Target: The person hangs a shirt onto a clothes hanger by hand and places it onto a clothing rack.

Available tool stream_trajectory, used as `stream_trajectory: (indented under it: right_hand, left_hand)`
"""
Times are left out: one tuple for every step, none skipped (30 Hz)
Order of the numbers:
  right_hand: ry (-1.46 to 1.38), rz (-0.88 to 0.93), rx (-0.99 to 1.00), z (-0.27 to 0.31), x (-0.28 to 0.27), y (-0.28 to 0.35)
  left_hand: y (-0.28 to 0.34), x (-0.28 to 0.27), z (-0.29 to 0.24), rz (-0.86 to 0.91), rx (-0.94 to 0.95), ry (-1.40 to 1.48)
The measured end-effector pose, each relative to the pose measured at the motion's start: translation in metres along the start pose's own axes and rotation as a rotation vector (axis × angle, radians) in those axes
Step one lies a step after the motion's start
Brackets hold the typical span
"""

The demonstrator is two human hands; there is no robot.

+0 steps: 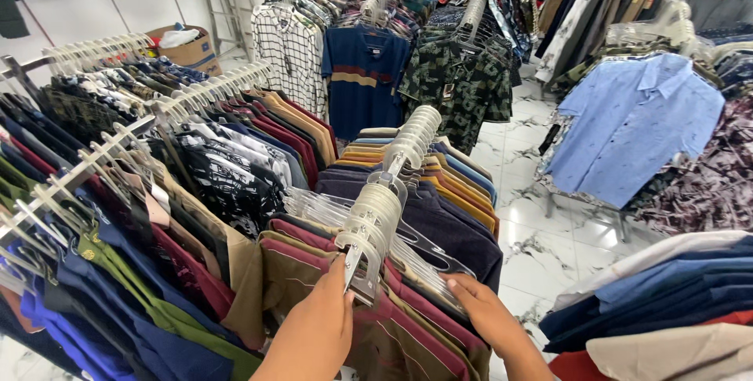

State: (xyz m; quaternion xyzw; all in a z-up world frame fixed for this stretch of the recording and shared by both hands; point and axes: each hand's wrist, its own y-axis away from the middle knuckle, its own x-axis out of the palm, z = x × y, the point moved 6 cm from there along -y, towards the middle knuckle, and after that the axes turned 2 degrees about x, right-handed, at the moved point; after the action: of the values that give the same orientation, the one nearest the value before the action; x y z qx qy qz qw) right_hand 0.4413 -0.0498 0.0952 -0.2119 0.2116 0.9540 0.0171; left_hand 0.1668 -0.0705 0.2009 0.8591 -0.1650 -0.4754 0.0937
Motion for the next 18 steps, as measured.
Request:
stream_trajectory:
  right_hand:
    - [-0.010, 0.011, 0.023, 0.001, 0.000, -0.001]
    - [-0.020, 0.020, 0.049, 0.000, 0.000, -0.001]
    - [-0.021, 0.023, 0.049, 0.003, 0.000, 0.001]
    - [-0.036, -0.001, 0.051, 0.006, -0.003, 0.002]
    - [-0.051, -0.024, 0.053, 0.009, -0.005, 0.003]
    - [-0.051, -0.020, 0.054, 0.003, -0.004, -0.001]
    - [-0.144, -0.075, 0.029, -0.002, -0.007, -0.004]
    - [-0.235, -0.131, 0.006, -0.008, -0.009, -0.005]
    - [-0.235, -0.126, 0.010, -0.015, -0.008, -0.009]
    - [-0.256, -0.167, -0.030, -0.018, -0.010, -0.013]
    - [-0.277, -0.208, -0.070, -0.021, -0.013, -0.016]
    - [-0.278, -0.209, -0.071, -0.016, -0.012, -0.013]
    - [-0.275, -0.271, -0.087, -0.010, -0.015, -0.008]
    - [-0.273, -0.336, -0.097, -0.006, -0.017, 0.000]
    - [-0.275, -0.339, -0.094, -0.009, -0.017, -0.002]
    - [-0.291, -0.390, -0.133, -0.010, -0.019, -0.001]
    - [-0.307, -0.442, -0.173, -0.012, -0.022, 0.001]
    - [-0.308, -0.446, -0.172, -0.012, -0.021, 0.001]
  left_hand:
    - [-0.003, 0.001, 0.002, -0.031, 0.034, 0.016]
    - [-0.006, 0.003, 0.004, -0.060, 0.069, 0.032]
    - [-0.007, 0.002, 0.002, -0.061, 0.066, 0.030]
    - [-0.008, 0.002, 0.002, -0.044, 0.038, 0.021]
    - [-0.008, 0.001, 0.002, -0.027, 0.011, 0.012]
    - [-0.010, 0.001, 0.002, -0.026, 0.006, 0.011]
    - [-0.011, 0.000, 0.002, -0.025, 0.017, 0.015]
    - [-0.011, 0.001, 0.002, -0.022, 0.026, 0.021]
    - [-0.010, 0.001, 0.002, -0.019, 0.021, 0.021]
    - [-0.010, 0.000, 0.002, -0.013, 0.016, 0.040]
    - [-0.008, -0.001, 0.001, -0.006, 0.011, 0.059]
    - [-0.011, 0.002, 0.003, -0.007, 0.013, 0.058]
    - [-0.012, 0.003, 0.005, -0.029, 0.025, 0.065]
    - [-0.013, 0.005, 0.007, -0.045, 0.038, 0.070]
    - [-0.012, 0.002, 0.003, -0.041, 0.041, 0.068]
    - [-0.010, 0.000, 0.001, -0.030, 0.019, 0.075]
    - [-0.007, -0.002, -0.001, -0.018, -0.002, 0.083]
    - [-0.006, -0.003, -0.002, -0.017, 0.002, 0.082]
